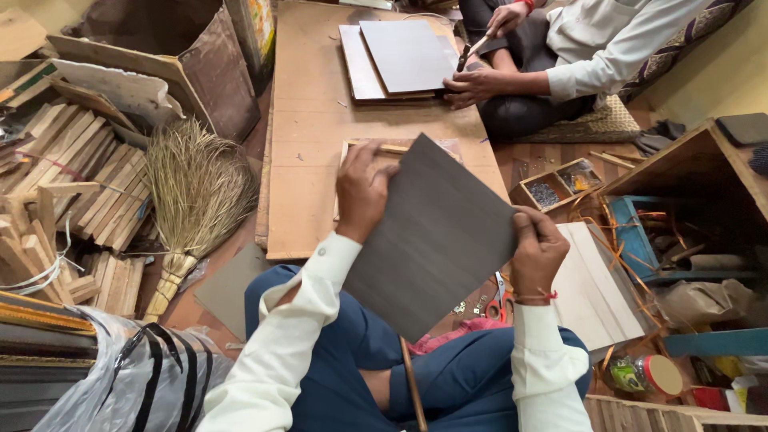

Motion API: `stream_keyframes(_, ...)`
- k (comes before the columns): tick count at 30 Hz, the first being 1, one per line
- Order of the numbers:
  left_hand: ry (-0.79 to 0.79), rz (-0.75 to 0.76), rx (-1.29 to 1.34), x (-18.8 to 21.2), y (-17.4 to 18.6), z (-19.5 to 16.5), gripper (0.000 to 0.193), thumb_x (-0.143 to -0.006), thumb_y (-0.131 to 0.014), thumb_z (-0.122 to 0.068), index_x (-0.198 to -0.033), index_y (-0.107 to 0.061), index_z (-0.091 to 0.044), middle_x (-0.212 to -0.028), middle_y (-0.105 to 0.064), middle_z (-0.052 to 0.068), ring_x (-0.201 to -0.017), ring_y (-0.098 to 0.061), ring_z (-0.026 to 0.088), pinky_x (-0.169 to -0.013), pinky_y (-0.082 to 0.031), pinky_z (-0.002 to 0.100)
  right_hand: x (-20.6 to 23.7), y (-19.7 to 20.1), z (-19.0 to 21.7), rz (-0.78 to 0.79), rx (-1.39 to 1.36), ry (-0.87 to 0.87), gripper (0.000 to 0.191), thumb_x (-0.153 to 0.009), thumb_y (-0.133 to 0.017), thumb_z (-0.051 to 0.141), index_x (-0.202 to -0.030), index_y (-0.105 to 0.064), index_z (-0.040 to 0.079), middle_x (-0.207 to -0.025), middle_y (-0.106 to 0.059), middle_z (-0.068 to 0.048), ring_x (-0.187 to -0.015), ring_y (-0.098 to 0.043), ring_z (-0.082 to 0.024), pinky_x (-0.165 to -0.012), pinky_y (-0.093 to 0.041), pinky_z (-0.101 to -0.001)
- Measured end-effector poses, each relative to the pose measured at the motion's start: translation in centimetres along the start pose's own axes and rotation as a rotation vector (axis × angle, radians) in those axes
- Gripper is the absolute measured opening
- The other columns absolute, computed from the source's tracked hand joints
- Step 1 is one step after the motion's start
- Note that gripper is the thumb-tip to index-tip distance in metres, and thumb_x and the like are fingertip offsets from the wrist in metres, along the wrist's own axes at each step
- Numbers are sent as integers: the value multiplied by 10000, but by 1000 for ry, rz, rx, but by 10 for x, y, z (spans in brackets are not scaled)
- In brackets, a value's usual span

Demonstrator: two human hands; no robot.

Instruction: The person assembles picture frames by placing wooden frames on a work surface, positioning laminated panels, and securing them with a hammer and nails. The person repeatedly flips the panels, aligns them, and hammers nails into the frame edges.

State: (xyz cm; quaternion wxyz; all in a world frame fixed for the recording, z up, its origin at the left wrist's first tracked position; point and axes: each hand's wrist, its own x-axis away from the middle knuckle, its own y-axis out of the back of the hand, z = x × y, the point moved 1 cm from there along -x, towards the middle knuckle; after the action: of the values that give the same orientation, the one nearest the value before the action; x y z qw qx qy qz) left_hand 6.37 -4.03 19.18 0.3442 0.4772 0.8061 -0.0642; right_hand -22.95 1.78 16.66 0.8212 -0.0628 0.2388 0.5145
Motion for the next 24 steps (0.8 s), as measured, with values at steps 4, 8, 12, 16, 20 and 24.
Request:
stream_keyframes(4, -98, -234, -395, 50, 21, 37, 643, -730, -845, -181, -1280, -596, 41, -1220, -674, 258, -1118, -637, 422, -945, -498, 456, -17, -20, -55, -305, -432, -221, 142, -1026, -673, 20, -1111, -732, -77, -994, -746, -110, -869, -685, -160, -829, -586, -287)
stream_keyframes(8, 598, 65, 169, 86, 17, 104, 616, -865, -805, -220, -1346, -533, 52, -1240, -674, 199, -1085, -698, 300, -936, -550, 398, -16, -41, -96, -102, -693, -484, 232, -1017, -545, 43, -1182, -693, -26, -1107, -738, -133, -969, -720, -214, -858, -623, -321)
stream_keyframes(12, 536, 46, 170, 78, 8, 164, 487, -870, -759, -160, -1297, -652, 50, -1233, -739, 206, -1125, -710, 298, -988, -553, 405, -6, -70, -129, -23, -580, -499, 304, -960, -594, -13, -1260, -643, -16, -1177, -706, -123, -985, -702, -199, -794, -620, -336)
stream_keyframes(16, 500, 78, -93, 53, 1, 204, 541, -833, -780, -166, -1328, -646, 8, -1243, -648, 223, -1145, -628, 345, -1007, -497, 419, -10, -78, -156, 162, 57, -172, 386, -911, -707, 8, -1294, -719, 49, -1187, -670, -169, -981, -660, -226, -818, -582, -323)
stream_keyframes(20, 467, 229, -238, 47, -12, 211, 561, -848, -787, -182, -1355, -632, -2, -1228, -604, 232, -1139, -593, 375, -1013, -478, 434, -13, -79, -174, 203, 543, 101, 421, -795, -835, 66, -1211, -769, 67, -1056, -686, -207, -936, -669, -299, -855, -543, -367)
stream_keyframes(24, 438, 232, -250, 57, -12, 207, 705, -771, -853, -154, -1383, -557, 35, -1201, -614, 227, -1101, -616, 373, -977, -490, 434, -2, -67, -180, 215, 459, -61, 399, -804, -809, 85, -1200, -756, 70, -1090, -744, -155, -956, -724, -273, -887, -571, -362)
